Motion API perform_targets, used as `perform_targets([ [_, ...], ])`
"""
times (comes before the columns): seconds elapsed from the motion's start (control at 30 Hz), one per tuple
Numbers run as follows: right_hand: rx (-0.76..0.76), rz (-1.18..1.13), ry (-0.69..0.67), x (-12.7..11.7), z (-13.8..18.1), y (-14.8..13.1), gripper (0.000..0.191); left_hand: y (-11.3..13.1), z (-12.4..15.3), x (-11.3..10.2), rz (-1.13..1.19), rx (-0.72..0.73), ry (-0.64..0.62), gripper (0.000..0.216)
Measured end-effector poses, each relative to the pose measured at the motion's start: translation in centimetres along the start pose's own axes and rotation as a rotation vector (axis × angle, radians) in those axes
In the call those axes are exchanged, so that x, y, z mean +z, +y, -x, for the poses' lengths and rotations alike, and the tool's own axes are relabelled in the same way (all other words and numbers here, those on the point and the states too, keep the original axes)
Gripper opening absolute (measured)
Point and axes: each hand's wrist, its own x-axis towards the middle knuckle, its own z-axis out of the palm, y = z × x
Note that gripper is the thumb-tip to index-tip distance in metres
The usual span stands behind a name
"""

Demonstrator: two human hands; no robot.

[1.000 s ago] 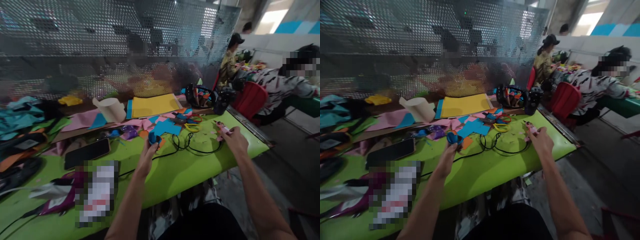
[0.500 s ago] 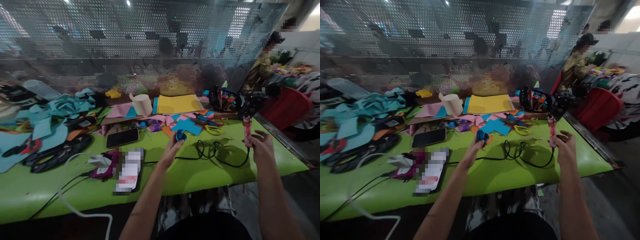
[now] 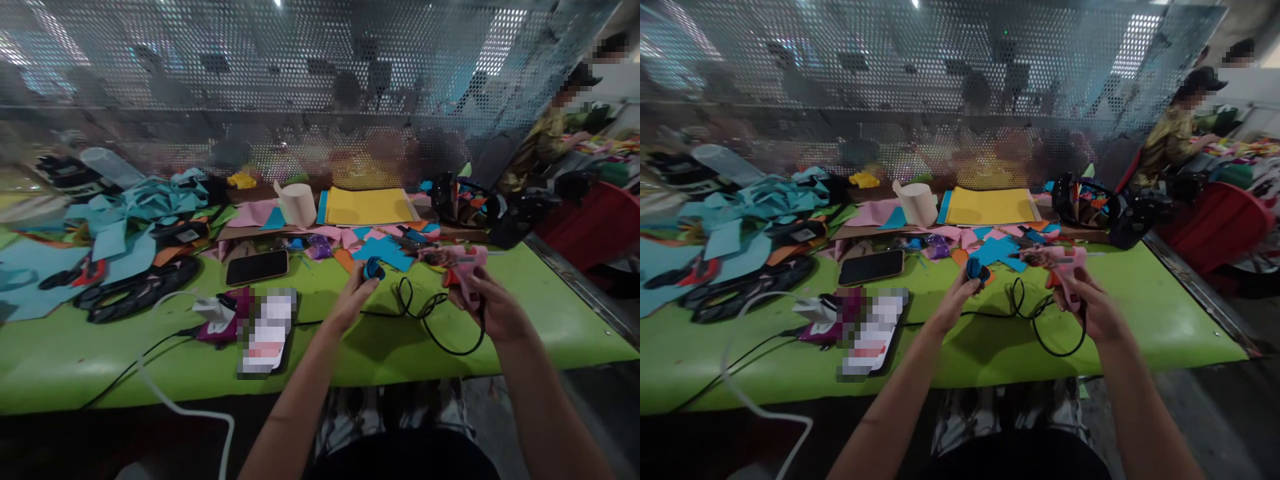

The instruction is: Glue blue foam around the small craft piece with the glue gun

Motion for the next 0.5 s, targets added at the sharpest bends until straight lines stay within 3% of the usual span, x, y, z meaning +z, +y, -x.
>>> perform_targets([
  [0.3,-0.063,0.432,-0.168,2.6,-0.1,-2.7,0.046,-0.2,-0.1,-0.3,-0.05,-0.035,0.011,0.035],
  [0.5,-0.116,0.625,-0.221,3.1,0.0,-3.0,0.041,-0.5,-0.2,-0.4,-0.118,-0.021,0.006,0.035],
])
